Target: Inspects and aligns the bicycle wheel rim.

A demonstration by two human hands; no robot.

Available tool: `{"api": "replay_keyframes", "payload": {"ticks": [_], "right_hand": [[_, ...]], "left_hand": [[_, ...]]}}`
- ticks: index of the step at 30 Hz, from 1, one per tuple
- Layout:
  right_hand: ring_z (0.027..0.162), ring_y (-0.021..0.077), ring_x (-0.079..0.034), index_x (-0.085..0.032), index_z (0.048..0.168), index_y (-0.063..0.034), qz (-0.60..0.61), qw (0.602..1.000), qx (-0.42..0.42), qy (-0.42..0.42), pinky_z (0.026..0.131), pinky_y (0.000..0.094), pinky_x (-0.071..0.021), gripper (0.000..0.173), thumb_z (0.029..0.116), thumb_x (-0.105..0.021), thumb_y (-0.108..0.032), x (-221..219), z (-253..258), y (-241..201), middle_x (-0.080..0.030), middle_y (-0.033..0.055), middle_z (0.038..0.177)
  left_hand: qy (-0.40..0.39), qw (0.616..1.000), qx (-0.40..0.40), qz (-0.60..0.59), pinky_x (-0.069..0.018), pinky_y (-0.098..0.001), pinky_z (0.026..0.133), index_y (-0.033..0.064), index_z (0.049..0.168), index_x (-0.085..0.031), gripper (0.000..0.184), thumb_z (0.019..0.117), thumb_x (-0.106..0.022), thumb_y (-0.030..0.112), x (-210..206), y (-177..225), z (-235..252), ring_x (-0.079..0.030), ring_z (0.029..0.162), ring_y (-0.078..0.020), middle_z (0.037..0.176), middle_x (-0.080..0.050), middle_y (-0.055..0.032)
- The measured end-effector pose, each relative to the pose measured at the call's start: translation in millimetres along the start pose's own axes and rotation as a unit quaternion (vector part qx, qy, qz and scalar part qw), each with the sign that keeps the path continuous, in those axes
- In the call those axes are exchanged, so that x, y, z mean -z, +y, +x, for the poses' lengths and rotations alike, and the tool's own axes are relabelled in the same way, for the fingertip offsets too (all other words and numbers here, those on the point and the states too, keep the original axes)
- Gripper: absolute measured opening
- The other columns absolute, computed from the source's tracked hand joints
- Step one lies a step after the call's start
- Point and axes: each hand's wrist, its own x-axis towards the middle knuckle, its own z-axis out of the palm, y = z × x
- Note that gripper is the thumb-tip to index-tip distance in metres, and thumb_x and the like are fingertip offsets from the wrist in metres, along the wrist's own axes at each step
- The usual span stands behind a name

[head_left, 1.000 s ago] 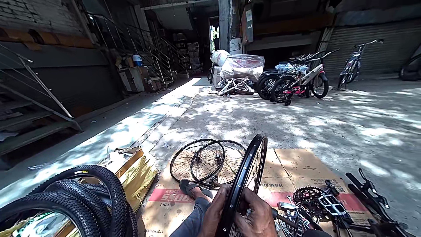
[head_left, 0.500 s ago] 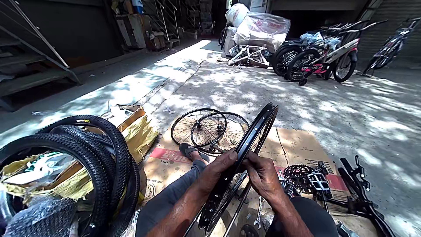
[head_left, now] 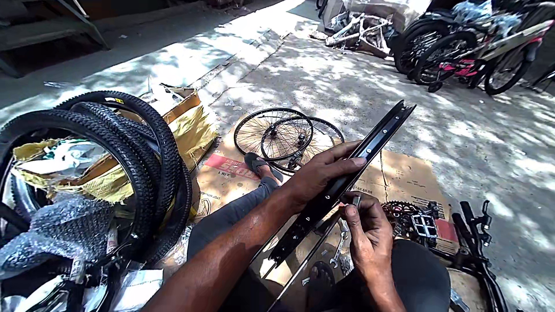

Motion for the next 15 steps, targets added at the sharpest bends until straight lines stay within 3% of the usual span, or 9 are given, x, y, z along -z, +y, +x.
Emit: {"api": "replay_keyframes", "payload": {"ticks": [2, 4, 6, 8, 10, 12, 13, 14, 15], "right_hand": [[0.099, 0.0163, -0.067, -0.073, 0.101, -0.012, -0.116, 0.99, -0.046, -0.063, 0.083, 0.0369, -0.0589, 0.034, 0.1032, -0.055, -0.041, -6.2, -34.7, 18.7, -0.069, 0.003, 0.108], [0.108, 0.0226, -0.066, -0.077, 0.101, -0.0114, -0.224, 0.944, -0.095, -0.223, 0.094, 0.0462, -0.0554, 0.045, 0.1026, -0.05, -0.047, -14.2, -72.2, 37.4, -0.071, 0.0077, 0.109], [0.115, 0.0305, -0.065, -0.078, 0.103, -0.0132, -0.293, 0.882, -0.071, -0.363, 0.11, 0.0574, -0.0416, 0.036, 0.1, -0.056, -0.041, -26.1, -102.7, 55.5, -0.072, 0.0113, 0.111], [0.117, 0.0307, -0.065, -0.078, 0.103, -0.0148, -0.324, 0.839, -0.032, -0.437, 0.12, 0.065, -0.0235, 0.029, 0.0978, -0.061, -0.038, -34.8, -118.5, 67.4, -0.072, 0.0111, 0.108], [0.114, 0.0273, -0.068, -0.078, 0.101, -0.0154, -0.32, 0.829, -0.016, -0.458, 0.122, 0.0616, -0.0231, 0.029, 0.0974, -0.06, -0.037, -38.7, -123.2, 75.1, -0.074, 0.0077, 0.104], [0.108, 0.0261, -0.068, -0.078, 0.102, -0.0161, -0.314, 0.826, -0.016, -0.468, 0.12, 0.0566, -0.0281, 0.032, 0.0988, -0.056, -0.039, -41.9, -124.1, 80.6, -0.074, 0.0061, 0.1], [0.105, 0.0264, -0.069, -0.079, 0.101, -0.0163, -0.315, 0.825, -0.009, -0.469, 0.117, 0.0552, -0.0317, 0.033, 0.0988, -0.055, -0.04, -43.8, -124.6, 82.6, -0.075, 0.0063, 0.099], [0.102, 0.0268, -0.069, -0.079, 0.101, -0.0162, -0.316, 0.824, -0.002, -0.471, 0.115, 0.0546, -0.0342, 0.035, 0.0992, -0.054, -0.041, -45.5, -124.7, 84.2, -0.075, 0.0069, 0.098], [0.1, 0.0276, -0.07, -0.078, 0.099, -0.0162, -0.318, 0.823, 0.007, -0.471, 0.112, 0.0549, -0.0362, 0.036, 0.0995, -0.053, -0.042, -46.8, -124.4, 84.9, -0.075, 0.0076, 0.096]], "left_hand": [[-0.009, 1.0, -0.006, 0.002, -0.0543, -0.0267, 0.078, 0.0058, 0.143, -0.051, 0.04, 0.1063, -0.045, 0.021, -0.6, 2.0, 12.9, -0.062, 0.091, -0.0094, 0.114, -0.064, -0.0077], [-0.019, 1.0, -0.017, -0.008, -0.053, -0.0236, 0.074, 0.0031, 0.135, -0.055, 0.035, 0.1072, -0.041, 0.02, -2.6, 1.1, 23.1, -0.061, 0.086, -0.0071, 0.108, -0.064, -0.0064], [-0.038, 0.998, -0.032, -0.024, -0.0523, -0.0226, 0.075, 0.0002, 0.133, -0.056, 0.036, 0.108, -0.038, 0.018, -2.5, -2.1, 28.1, -0.061, 0.088, -0.0071, 0.112, -0.065, -0.0085], [-0.059, 0.996, -0.057, -0.043, -0.0523, -0.0241, 0.075, -0.0023, 0.131, -0.055, 0.034, 0.1062, -0.038, 0.014, 0.2, -9.5, 26.2, -0.06, 0.088, -0.009, 0.112, -0.063, -0.0104], [-0.087, 0.991, -0.082, -0.06, -0.0512, -0.0229, 0.074, -0.0009, 0.131, -0.05, 0.035, 0.0998, -0.043, 0.014, 5.8, -21.9, 10.3, -0.059, 0.089, -0.0074, 0.112, -0.061, -0.0075], [-0.128, 0.979, -0.086, -0.13, -0.0531, -0.0239, 0.078, 0.0041, 0.136, -0.048, 0.053, 0.0883, -0.061, 0.022, 18.3, -42.8, -18.6, -0.061, 0.096, -0.0072, 0.118, -0.062, -0.0046], [-0.148, 0.973, -0.076, -0.159, -0.0534, -0.0242, 0.084, 0.0091, 0.137, -0.052, 0.057, 0.0879, -0.069, 0.033, 28.8, -55.8, -37.7, -0.061, 0.102, -0.0062, 0.125, -0.061, -0.0014], [-0.145, 0.974, -0.057, -0.168, -0.0539, -0.0226, 0.087, 0.0149, 0.127, -0.063, 0.049, 0.0909, -0.07, 0.047, 40.3, -68.7, -59.1, -0.062, 0.105, -0.0028, 0.128, -0.063, 0.0036], [-0.12, 0.981, -0.021, -0.152, -0.0538, -0.0197, 0.085, 0.0171, 0.12, -0.068, 0.046, 0.0948, -0.063, 0.055, 51.0, -79.2, -81.9, -0.063, 0.099, 0.0011, 0.119, -0.067, 0.0084]]}}
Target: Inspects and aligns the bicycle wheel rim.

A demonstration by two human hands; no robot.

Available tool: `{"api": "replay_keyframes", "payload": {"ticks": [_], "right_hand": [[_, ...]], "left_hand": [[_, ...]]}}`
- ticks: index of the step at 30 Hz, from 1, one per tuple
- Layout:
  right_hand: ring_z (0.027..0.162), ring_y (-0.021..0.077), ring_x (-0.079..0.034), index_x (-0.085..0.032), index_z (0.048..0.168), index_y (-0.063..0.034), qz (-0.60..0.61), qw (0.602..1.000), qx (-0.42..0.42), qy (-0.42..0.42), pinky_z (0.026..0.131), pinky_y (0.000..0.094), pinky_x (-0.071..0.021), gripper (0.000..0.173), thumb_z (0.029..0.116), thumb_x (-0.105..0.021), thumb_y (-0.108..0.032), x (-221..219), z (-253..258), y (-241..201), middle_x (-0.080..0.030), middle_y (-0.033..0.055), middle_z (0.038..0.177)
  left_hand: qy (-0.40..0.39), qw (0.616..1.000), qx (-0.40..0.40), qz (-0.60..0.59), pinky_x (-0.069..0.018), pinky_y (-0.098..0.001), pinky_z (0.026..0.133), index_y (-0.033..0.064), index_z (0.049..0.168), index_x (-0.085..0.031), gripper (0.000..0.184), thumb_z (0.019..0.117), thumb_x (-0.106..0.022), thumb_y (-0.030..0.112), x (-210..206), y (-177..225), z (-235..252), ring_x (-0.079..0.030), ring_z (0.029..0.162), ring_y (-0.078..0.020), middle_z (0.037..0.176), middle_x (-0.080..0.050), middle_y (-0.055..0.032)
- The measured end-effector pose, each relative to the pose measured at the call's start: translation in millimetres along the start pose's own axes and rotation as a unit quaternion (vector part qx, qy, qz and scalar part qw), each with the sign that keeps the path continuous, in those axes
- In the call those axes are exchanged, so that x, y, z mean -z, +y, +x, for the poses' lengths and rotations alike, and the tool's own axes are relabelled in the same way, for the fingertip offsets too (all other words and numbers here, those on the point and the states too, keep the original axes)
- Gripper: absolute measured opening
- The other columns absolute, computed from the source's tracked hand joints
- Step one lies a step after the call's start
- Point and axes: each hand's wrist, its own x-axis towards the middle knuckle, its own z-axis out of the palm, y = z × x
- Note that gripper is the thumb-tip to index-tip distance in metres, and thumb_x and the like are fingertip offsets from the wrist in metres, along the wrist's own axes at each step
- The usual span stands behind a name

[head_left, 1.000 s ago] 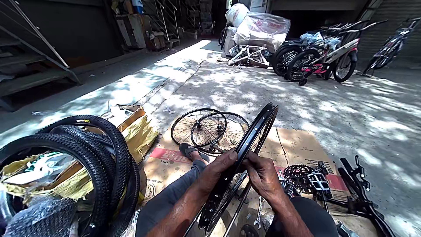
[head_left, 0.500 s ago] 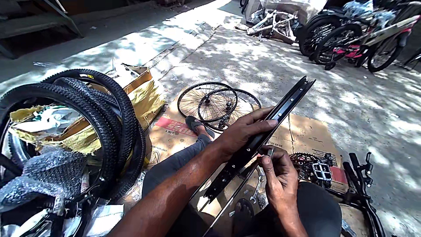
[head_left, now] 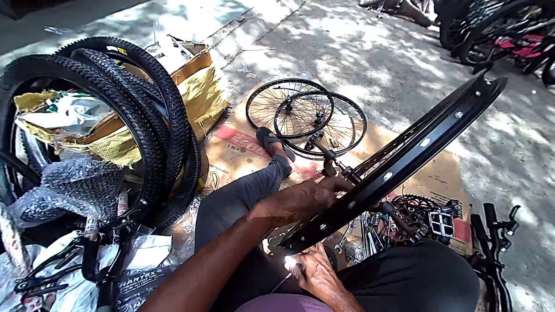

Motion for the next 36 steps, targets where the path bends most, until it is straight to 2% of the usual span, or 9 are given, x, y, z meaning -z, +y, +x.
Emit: {"api": "replay_keyframes", "payload": {"ticks": [2, 3, 6, 13, 21, 31, 33, 35, 36], "right_hand": [[0.097, 0.0286, -0.07, -0.078, 0.099, -0.0169, 0.0, 1.0, 0.006, 0.012, 0.11, 0.0555, -0.0386, 0.035, 0.099, -0.054, -0.042, -0.3, 2.2, -0.4, -0.075, 0.008, 0.094], [0.097, 0.0287, -0.07, -0.078, 0.098, -0.0171, -0.001, 1.0, 0.005, 0.015, 0.11, 0.0558, -0.0389, 0.035, 0.0988, -0.054, -0.043, -0.6, 2.3, -0.4, -0.075, 0.0076, 0.093], [0.094, 0.0272, -0.07, -0.078, 0.095, -0.0184, -0.013, 1.0, 0.007, 0.026, 0.108, 0.0556, -0.0409, 0.035, 0.0986, -0.054, -0.044, -2.2, 1.8, 0.6, -0.074, 0.0059, 0.09], [0.09, 0.0258, -0.069, -0.077, 0.092, -0.0181, -0.017, 1.0, 0.012, 0.017, 0.105, 0.0534, -0.0414, 0.035, 0.0985, -0.055, -0.044, 1.0, 2.6, 2.7, -0.072, 0.005, 0.085], [0.091, 0.0265, -0.069, -0.077, 0.094, -0.017, -0.004, 1.0, 0.006, 0.006, 0.106, 0.0532, -0.0397, 0.035, 0.0994, -0.054, -0.043, 4.1, 2.9, 0.3, -0.073, 0.0062, 0.087], [0.096, 0.0254, -0.069, -0.077, 0.097, -0.0175, 0.002, 1.0, -0.005, -0.013, 0.108, 0.0521, -0.0375, 0.036, 0.0999, -0.053, -0.044, 4.6, 3.6, 0.1, -0.074, 0.0052, 0.09], [0.097, 0.0256, -0.069, -0.078, 0.098, -0.0174, 0.005, 1.0, -0.011, -0.021, 0.109, 0.0519, -0.0372, 0.036, 0.1, -0.053, -0.044, 6.3, 3.4, -1.2, -0.074, 0.0055, 0.091], [0.097, 0.026, -0.069, -0.078, 0.098, -0.0171, 0.007, 1.0, -0.009, -0.019, 0.109, 0.0532, -0.0376, 0.037, 0.1, -0.053, -0.044, 5.9, 3.4, -0.6, -0.074, 0.0059, 0.091], [0.096, 0.0261, -0.069, -0.078, 0.098, -0.0167, 0.006, 1.0, -0.006, -0.016, 0.109, 0.0535, -0.0376, 0.036, 0.0998, -0.053, -0.043, 5.6, 3.7, -0.3, -0.074, 0.006, 0.091]], "left_hand": [[0.114, 0.983, 0.109, 0.089, -0.0484, -0.017, 0.063, 0.0158, 0.085, -0.069, 0.045, 0.1038, -0.048, 0.051, 8.7, -14.0, -42.6, -0.058, 0.069, 0.002, 0.078, -0.065, 0.0092], [0.159, 0.955, 0.177, 0.177, -0.0454, -0.0198, 0.056, 0.0112, 0.081, -0.065, 0.048, 0.1075, -0.043, 0.044, 13.1, -22.7, -57.4, -0.054, 0.06, -0.002, 0.069, -0.059, 0.0049], [0.255, 0.83, 0.32, 0.379, -0.0507, -0.0387, 0.062, 0.0083, 0.097, -0.068, 0.032, 0.1045, -0.055, 0.036, 18.3, -46.1, -78.1, -0.058, 0.063, -0.0174, 0.073, -0.061, -0.0056], [0.324, 0.836, 0.284, 0.339, -0.0512, -0.0318, 0.062, 0.0129, 0.1, -0.07, 0.021, 0.1014, -0.063, 0.032, 18.2, -49.7, -95.9, -0.06, 0.065, -0.0134, 0.076, -0.065, -0.0019], [0.285, 0.868, 0.227, 0.339, -0.0506, -0.0293, 0.061, 0.0133, 0.103, -0.072, 0.02, 0.1016, -0.063, 0.031, 5.5, -13.7, -93.2, -0.06, 0.067, -0.013, 0.082, -0.067, -0.0014], [0.12, 0.921, 0.018, 0.371, -0.0606, -0.0282, 0.078, 0.0033, 0.121, -0.068, 0.037, 0.096, -0.07, 0.03, -23.9, 49.8, -70.2, -0.068, 0.09, -0.0114, 0.104, -0.071, -0.0024], [0.08, 0.885, 0.046, 0.456, -0.0579, -0.0243, 0.071, 0.0075, 0.104, -0.073, 0.024, 0.0928, -0.075, 0.028, -18.2, 48.2, -72.9, -0.066, 0.082, -0.0063, 0.092, -0.07, 0.003], [0.006, 0.775, 0.179, 0.606, -0.054, -0.0282, 0.075, 0.018, 0.093, -0.074, 0.024, 0.0925, -0.072, 0.042, -11.4, 46.7, -80.3, -0.063, 0.081, -0.0052, 0.085, -0.067, 0.0077], [-0.033, 0.724, 0.254, 0.64, -0.0531, -0.0362, 0.081, 0.0192, 0.098, -0.074, 0.027, 0.0924, -0.072, 0.046, -10.3, 45.9, -81.4, -0.064, 0.086, -0.011, 0.089, -0.068, 0.0044]]}}
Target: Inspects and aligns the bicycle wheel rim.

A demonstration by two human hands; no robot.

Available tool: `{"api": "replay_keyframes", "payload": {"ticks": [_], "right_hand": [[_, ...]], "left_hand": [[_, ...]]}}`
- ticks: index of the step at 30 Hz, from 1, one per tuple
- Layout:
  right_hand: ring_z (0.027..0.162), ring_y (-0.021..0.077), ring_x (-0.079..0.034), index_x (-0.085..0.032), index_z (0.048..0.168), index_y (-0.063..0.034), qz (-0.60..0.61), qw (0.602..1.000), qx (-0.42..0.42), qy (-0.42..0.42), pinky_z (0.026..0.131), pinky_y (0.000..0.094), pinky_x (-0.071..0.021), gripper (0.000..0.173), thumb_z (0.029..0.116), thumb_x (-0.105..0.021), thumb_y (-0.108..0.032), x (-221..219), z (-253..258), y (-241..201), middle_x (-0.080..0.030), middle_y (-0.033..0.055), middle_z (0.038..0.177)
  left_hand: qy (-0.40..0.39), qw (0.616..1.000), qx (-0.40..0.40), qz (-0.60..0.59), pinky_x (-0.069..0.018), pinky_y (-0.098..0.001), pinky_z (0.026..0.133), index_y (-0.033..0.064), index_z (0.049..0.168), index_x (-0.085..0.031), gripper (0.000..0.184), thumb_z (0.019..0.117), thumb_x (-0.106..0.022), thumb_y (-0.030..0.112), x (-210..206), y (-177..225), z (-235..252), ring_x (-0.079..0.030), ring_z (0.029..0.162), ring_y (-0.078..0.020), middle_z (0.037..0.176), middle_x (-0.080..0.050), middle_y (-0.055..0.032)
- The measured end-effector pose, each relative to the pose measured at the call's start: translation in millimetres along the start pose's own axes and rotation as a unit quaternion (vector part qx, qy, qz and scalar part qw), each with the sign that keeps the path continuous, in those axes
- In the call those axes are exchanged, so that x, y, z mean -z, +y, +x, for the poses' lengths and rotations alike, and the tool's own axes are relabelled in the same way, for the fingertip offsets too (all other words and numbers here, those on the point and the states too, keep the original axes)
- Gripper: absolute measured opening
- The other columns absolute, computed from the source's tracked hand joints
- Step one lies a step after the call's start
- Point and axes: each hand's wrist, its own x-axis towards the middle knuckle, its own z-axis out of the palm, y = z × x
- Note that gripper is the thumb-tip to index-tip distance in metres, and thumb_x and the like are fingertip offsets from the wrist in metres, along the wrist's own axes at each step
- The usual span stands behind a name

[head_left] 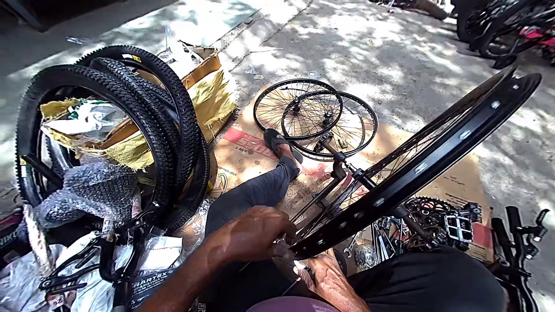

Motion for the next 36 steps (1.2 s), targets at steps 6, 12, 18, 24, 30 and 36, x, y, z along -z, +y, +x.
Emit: {"api": "replay_keyframes", "payload": {"ticks": [6, 12, 18, 24, 30, 36], "right_hand": [[0.097, 0.0259, -0.068, -0.078, 0.098, -0.0171, -0.001, 1.0, -0.004, -0.007, 0.108, 0.0518, -0.037, 0.037, 0.1002, -0.053, -0.044, 1.6, -0.2, -1.2, -0.074, 0.0059, 0.091], [0.097, 0.0253, -0.068, -0.078, 0.099, -0.0179, -0.007, 1.0, 0.0, -0.002, 0.107, 0.052, -0.0381, 0.036, 0.1002, -0.053, -0.043, -0.3, -0.8, -0.2, -0.074, 0.0055, 0.092], [0.094, 0.0259, -0.069, -0.078, 0.097, -0.0177, -0.007, 1.0, 0.002, 0.002, 0.105, 0.0523, -0.039, 0.037, 0.1004, -0.052, -0.044, 1.4, -0.5, -1.4, -0.074, 0.0057, 0.09], [0.098, 0.0251, -0.069, -0.078, 0.097, -0.0179, -0.004, 1.0, 0.0, 0.002, 0.107, 0.0522, -0.0383, 0.036, 0.0998, -0.053, -0.043, -1.2, -2.2, -0.8, -0.074, 0.0051, 0.092], [0.095, 0.0246, -0.069, -0.078, 0.096, -0.0185, -0.005, 1.0, 0.002, 0.011, 0.106, 0.0517, -0.0386, 0.035, 0.0995, -0.053, -0.043, -1.9, -1.9, -0.1, -0.074, 0.0047, 0.09], [0.095, 0.0254, -0.069, -0.078, 0.095, -0.0179, -0.009, 1.0, 0.002, 0.014, 0.106, 0.0519, -0.0386, 0.036, 0.0989, -0.054, -0.044, -2.2, -0.1, 0.7, -0.074, 0.0051, 0.09]], "left_hand": [[0.134, 0.975, -0.089, -0.151, -0.0575, -0.0281, 0.09, 0.0133, 0.129, -0.065, 0.045, 0.0912, -0.075, 0.036, 7.9, 8.6, 2.3, -0.066, 0.101, -0.0056, 0.11, -0.069, 0.0048], [0.071, 0.992, -0.064, -0.083, -0.0535, -0.0269, 0.078, 0.0158, 0.1, -0.074, 0.023, 0.0946, -0.07, 0.038, 6.3, 3.3, 0.2, -0.062, 0.084, -0.0049, 0.088, -0.067, 0.0065], [0.148, 0.964, -0.093, -0.198, -0.0581, -0.0277, 0.086, 0.0106, 0.13, -0.065, 0.045, 0.0916, -0.075, 0.032, 0.9, 10.6, -0.8, -0.066, 0.095, -0.0076, 0.107, -0.068, 0.0019], [-0.041, 0.999, 0.028, -0.021, -0.0526, -0.0416, 0.087, 0.0168, 0.109, -0.073, 0.026, 0.0936, -0.072, 0.038, -6.0, 1.6, -3.6, -0.065, 0.091, -0.0163, 0.095, -0.069, -0.0002], [0.122, 0.983, -0.062, -0.124, -0.055, -0.0288, 0.095, 0.0158, 0.124, -0.069, 0.038, 0.0934, -0.072, 0.038, -6.8, 5.2, -2.7, -0.065, 0.104, -0.0033, 0.11, -0.07, 0.007], [0.145, 0.983, -0.066, -0.096, -0.0545, -0.0311, 0.089, 0.0145, 0.101, -0.074, 0.021, 0.094, -0.07, 0.034, -13.7, 8.8, -0.1, -0.066, 0.098, -0.0058, 0.098, -0.071, 0.0047]]}}
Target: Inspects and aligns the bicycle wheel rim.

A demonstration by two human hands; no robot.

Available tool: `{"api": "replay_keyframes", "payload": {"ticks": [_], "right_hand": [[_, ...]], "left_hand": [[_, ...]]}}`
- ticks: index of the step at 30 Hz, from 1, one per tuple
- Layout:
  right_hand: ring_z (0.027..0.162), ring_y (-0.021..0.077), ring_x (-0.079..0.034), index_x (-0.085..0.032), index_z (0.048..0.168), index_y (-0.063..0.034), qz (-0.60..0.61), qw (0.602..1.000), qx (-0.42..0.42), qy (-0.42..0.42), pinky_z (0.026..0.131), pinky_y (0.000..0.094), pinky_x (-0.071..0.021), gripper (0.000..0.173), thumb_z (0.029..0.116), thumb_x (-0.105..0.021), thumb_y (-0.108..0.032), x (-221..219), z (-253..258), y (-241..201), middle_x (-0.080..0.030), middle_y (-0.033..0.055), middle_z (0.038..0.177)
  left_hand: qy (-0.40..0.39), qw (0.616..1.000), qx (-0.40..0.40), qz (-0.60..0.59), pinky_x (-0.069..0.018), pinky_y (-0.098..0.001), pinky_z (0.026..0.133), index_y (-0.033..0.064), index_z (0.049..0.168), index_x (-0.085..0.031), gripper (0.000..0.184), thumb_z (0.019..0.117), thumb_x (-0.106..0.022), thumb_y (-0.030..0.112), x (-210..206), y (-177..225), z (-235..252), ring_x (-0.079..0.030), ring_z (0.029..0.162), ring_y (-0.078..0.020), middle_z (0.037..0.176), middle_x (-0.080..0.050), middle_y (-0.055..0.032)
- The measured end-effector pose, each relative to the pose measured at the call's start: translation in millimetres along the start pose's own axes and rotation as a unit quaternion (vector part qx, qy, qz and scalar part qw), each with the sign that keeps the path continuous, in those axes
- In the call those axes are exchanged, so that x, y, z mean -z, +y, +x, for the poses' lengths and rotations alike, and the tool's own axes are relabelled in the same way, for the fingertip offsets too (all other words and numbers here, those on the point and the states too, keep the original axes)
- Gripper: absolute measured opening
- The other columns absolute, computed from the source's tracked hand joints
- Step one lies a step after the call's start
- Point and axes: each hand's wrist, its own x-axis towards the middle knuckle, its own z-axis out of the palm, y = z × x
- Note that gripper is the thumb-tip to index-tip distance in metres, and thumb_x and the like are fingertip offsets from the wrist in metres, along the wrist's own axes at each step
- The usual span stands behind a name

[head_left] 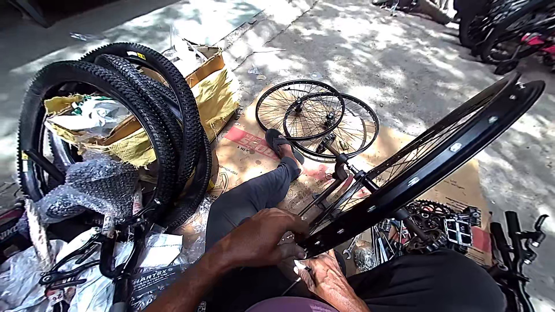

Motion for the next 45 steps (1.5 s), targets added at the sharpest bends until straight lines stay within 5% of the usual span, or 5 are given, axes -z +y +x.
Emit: {"api": "replay_keyframes", "payload": {"ticks": [9, 16, 19, 40, 45], "right_hand": [[0.097, 0.026, -0.069, -0.078, 0.098, -0.0174, 0.009, 1.0, -0.004, -0.016, 0.109, 0.0525, -0.037, 0.037, 0.0996, -0.054, -0.045, -0.5, 0.0, 0.2, -0.074, 0.0057, 0.092], [0.092, 0.0262, -0.07, -0.078, 0.095, -0.0175, 0.002, 1.0, 0.01, 0.012, 0.104, 0.0526, -0.0407, 0.036, 0.0992, -0.054, -0.044, -2.2, -0.7, 0.8, -0.074, 0.0057, 0.088], [0.093, 0.0272, -0.069, -0.078, 0.096, -0.017, 0.0, 1.0, 0.005, 0.001, 0.105, 0.0528, -0.04, 0.035, 0.0991, -0.055, -0.043, 1.1, -0.3, -1.2, -0.074, 0.0068, 0.088], [0.116, 0.038, -0.061, -0.074, 0.111, -0.0119, 0.088, 0.996, -0.015, -0.019, 0.117, 0.0559, -0.0308, 0.032, 0.1, -0.057, -0.036, 4.9, 0.4, -0.8, -0.068, 0.0202, 0.112], [0.113, 0.0262, -0.063, -0.073, 0.108, -0.0139, 0.204, 0.967, 0.002, 0.154, 0.096, 0.0424, -0.0532, 0.026, 0.1024, -0.059, -0.035, 30.5, -11.2, -4.9, -0.066, 0.0122, 0.118]], "left_hand": [[-0.163, 0.977, 0.071, 0.121, -0.0401, -0.0415, 0.11, 0.0111, 0.093, -0.072, 0.022, 0.1, -0.063, 0.03, -22.9, -15.4, -2.5, -0.066, 0.1, -0.019, 0.092, -0.07, -0.0038], [0.158, 0.955, -0.04, -0.248, -0.0599, -0.0353, 0.091, 0.0028, 0.115, -0.069, 0.032, 0.0992, -0.067, 0.031, 0.8, 6.2, 3.1, -0.069, 0.102, -0.0157, 0.111, -0.071, -0.0046], [0.137, 0.973, -0.018, -0.184, -0.0583, -0.0317, 0.095, 0.0081, 0.118, -0.069, 0.041, 0.0824, -0.084, 0.023, 2.7, 6.5, 2.8, -0.066, 0.107, -0.0116, 0.113, -0.069, 0.0013], [0.076, 0.987, 0.034, -0.138, -0.0575, -0.0372, 0.097, 0.017, 0.106, -0.077, 0.028, 0.0941, -0.071, 0.042, -24.1, -27.5, -13.6, -0.069, 0.107, -0.0124, 0.109, -0.075, 0.0012], [0.096, 0.97, 0.023, -0.224, -0.058, -0.0397, 0.097, 0.0115, 0.12, -0.071, 0.037, 0.0903, -0.078, 0.033, -27.4, -31.7, -14.5, -0.068, 0.11, -0.0212, 0.118, -0.071, -0.0067]]}}
